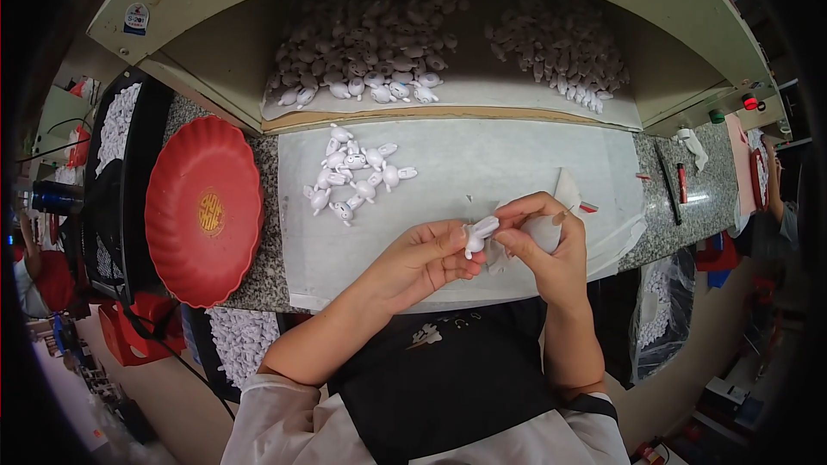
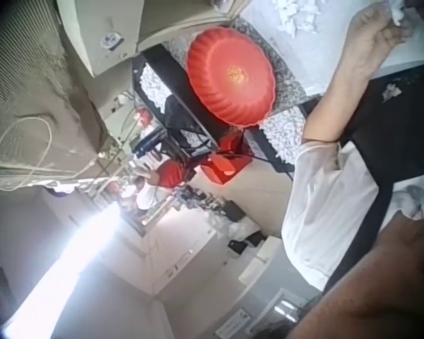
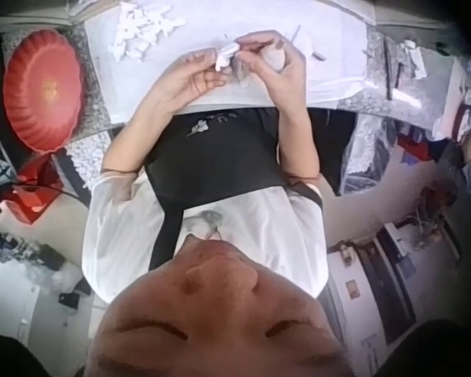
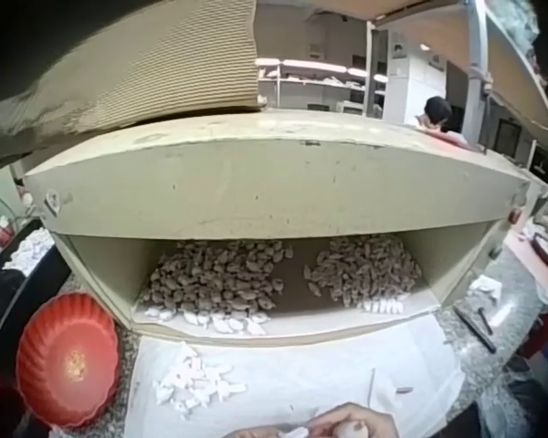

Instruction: Assembling small ceramic parts by applying glue from a bottle.

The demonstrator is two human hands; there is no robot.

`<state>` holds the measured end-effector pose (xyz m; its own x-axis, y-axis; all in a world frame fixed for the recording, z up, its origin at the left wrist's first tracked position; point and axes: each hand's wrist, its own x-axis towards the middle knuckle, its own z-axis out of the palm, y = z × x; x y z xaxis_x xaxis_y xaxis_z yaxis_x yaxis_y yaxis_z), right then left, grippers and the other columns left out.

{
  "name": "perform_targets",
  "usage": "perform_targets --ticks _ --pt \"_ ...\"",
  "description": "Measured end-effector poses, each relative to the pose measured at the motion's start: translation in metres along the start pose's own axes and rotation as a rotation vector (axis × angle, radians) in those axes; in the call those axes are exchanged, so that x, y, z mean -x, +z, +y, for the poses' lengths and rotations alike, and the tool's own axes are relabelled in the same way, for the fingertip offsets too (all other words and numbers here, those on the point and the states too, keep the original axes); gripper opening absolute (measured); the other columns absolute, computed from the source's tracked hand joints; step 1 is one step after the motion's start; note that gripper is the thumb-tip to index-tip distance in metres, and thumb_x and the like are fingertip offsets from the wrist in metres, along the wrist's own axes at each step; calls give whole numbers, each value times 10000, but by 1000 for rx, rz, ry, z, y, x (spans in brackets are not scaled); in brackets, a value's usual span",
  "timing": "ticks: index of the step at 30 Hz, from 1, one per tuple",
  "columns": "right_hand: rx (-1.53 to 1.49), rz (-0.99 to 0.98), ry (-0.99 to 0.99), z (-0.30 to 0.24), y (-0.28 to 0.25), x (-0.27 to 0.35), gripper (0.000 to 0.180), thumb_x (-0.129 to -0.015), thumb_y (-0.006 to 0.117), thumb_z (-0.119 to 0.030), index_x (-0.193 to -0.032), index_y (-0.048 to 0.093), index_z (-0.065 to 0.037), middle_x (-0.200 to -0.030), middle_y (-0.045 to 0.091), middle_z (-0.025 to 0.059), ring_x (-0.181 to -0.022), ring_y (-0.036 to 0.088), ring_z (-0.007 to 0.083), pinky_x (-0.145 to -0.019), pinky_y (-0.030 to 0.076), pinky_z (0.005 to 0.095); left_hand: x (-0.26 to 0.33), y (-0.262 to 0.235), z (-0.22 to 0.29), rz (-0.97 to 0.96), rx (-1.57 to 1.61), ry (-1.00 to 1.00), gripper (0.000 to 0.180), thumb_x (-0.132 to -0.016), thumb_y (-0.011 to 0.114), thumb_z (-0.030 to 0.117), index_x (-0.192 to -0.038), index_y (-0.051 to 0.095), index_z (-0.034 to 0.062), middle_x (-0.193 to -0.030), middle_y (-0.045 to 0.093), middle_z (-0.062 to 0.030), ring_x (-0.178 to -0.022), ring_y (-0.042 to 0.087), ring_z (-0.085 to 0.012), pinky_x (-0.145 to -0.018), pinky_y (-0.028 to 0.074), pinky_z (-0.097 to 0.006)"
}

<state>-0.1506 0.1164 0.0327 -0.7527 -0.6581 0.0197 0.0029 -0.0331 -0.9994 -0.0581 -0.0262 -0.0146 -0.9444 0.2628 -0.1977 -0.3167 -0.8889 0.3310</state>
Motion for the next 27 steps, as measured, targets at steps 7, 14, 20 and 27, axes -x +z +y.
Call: perform_targets --ticks 7,14,20,27 --pt "105 -58 50 -1 0 6 176 -660 634 18 -819 559 19 -736 567 58 -670 524 99 -599 406 199 5 19 -2 255 -710 421 231 -725 594 5 -944 525 -16 -880 576 -96 -791 551 -144 -732 426 -263" --pt "126 -61 11 3 0 11 136 -647 654 8 -758 576 8 -728 574 59 -682 527 105 -616 399 214 7 20 2 272 -1119 542 229 -665 634 -24 -889 586 -14 -850 585 -90 -784 547 -140 -713 415 -243" --pt "95 -36 17 10 6 10 199 -633 650 15 -817 574 10 -732 557 47 -673 512 99 -611 395 212 7 25 11 307 -1283 560 238 -659 644 18 -888 581 13 -836 580 -84 -802 546 -162 -721 411 -259" --pt "86 169 -26 30 -3 16 277 -670 544 37 -946 520 34 -734 510 38 -648 460 80 -562 385 183 14 7 51 531 -2328 501 300 -628 618 95 -900 492 72 -1177 387 -125 -1160 282 -312 -964 177 -452"
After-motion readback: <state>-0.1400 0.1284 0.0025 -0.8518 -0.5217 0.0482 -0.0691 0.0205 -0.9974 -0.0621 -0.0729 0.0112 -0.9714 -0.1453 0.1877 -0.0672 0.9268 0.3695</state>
